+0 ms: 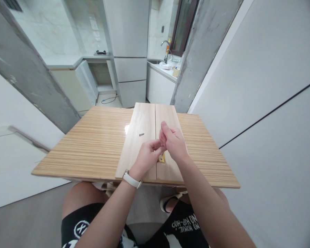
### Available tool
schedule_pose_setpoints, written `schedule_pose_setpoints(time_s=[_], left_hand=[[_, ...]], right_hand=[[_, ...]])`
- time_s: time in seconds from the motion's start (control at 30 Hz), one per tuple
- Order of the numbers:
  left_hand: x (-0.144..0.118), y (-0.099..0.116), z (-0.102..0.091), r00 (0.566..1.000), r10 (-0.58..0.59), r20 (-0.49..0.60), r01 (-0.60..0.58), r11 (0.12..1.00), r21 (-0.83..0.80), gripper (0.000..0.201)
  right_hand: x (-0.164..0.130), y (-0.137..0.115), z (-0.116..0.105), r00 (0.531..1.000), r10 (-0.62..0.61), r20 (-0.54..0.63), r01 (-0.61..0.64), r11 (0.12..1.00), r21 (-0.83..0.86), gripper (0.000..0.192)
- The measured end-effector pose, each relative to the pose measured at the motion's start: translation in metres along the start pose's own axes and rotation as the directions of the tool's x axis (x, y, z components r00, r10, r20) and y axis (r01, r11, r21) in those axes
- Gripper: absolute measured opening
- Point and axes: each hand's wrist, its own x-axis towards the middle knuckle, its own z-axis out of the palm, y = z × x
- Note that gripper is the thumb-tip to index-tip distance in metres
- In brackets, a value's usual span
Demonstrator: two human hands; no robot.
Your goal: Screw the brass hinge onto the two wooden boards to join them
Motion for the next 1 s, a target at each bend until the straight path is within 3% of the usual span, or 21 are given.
schedule_pose_setpoints(time_s=[0.07,0.13,0.17,0.23,0.3,0.33,0.4,0.47,0.7,0.87,1.0], left_hand=[[-0.001,-0.001,0.003,0.999,-0.006,-0.043,0.008,0.999,0.053,0.025],[-0.001,-0.003,0.003,0.998,-0.017,-0.065,0.024,0.994,0.106,0.026],[0.000,-0.004,0.003,0.997,-0.026,-0.073,0.034,0.992,0.118,0.028],[0.001,-0.006,0.002,0.996,-0.040,-0.074,0.049,0.991,0.125,0.033],[0.002,-0.005,0.000,0.998,-0.034,-0.050,0.040,0.991,0.125,0.037],[0.002,-0.005,-0.001,0.999,-0.027,-0.034,0.031,0.992,0.122,0.037],[0.002,-0.003,-0.002,1.000,-0.018,-0.016,0.020,0.994,0.111,0.037],[0.002,-0.001,-0.004,1.000,-0.021,-0.023,0.023,0.995,0.095,0.036],[0.009,-0.002,-0.006,0.998,-0.035,-0.050,0.040,0.994,0.106,0.033],[0.015,-0.005,-0.011,0.998,-0.042,0.044,0.039,0.997,0.059,0.031],[0.023,-0.005,-0.018,0.986,-0.057,0.154,0.049,0.998,0.050,0.031]], right_hand=[[0.006,-0.004,-0.011,0.982,-0.020,0.188,0.014,0.999,0.031,0.063],[0.015,-0.007,-0.022,0.929,-0.022,0.370,-0.002,0.998,0.063,0.054],[0.021,-0.009,-0.027,0.878,-0.003,0.479,-0.038,0.996,0.076,0.053],[0.033,-0.011,-0.035,0.729,0.036,0.683,-0.121,0.990,0.078,0.056],[0.041,-0.013,-0.039,0.580,0.069,0.812,-0.177,0.983,0.043,0.060],[0.044,-0.013,-0.040,0.537,0.084,0.840,-0.192,0.981,0.025,0.062],[0.046,-0.012,-0.038,0.513,0.105,0.852,-0.203,0.979,0.001,0.065],[0.043,-0.010,-0.034,0.556,0.095,0.826,-0.196,0.980,0.019,0.066],[0.033,-0.001,-0.019,0.789,0.106,0.605,-0.252,0.954,0.161,0.065],[0.026,0.001,-0.014,0.891,0.116,0.439,-0.225,0.953,0.204,0.064],[0.016,0.005,-0.006,0.976,0.084,0.198,-0.116,0.981,0.153,0.065]])
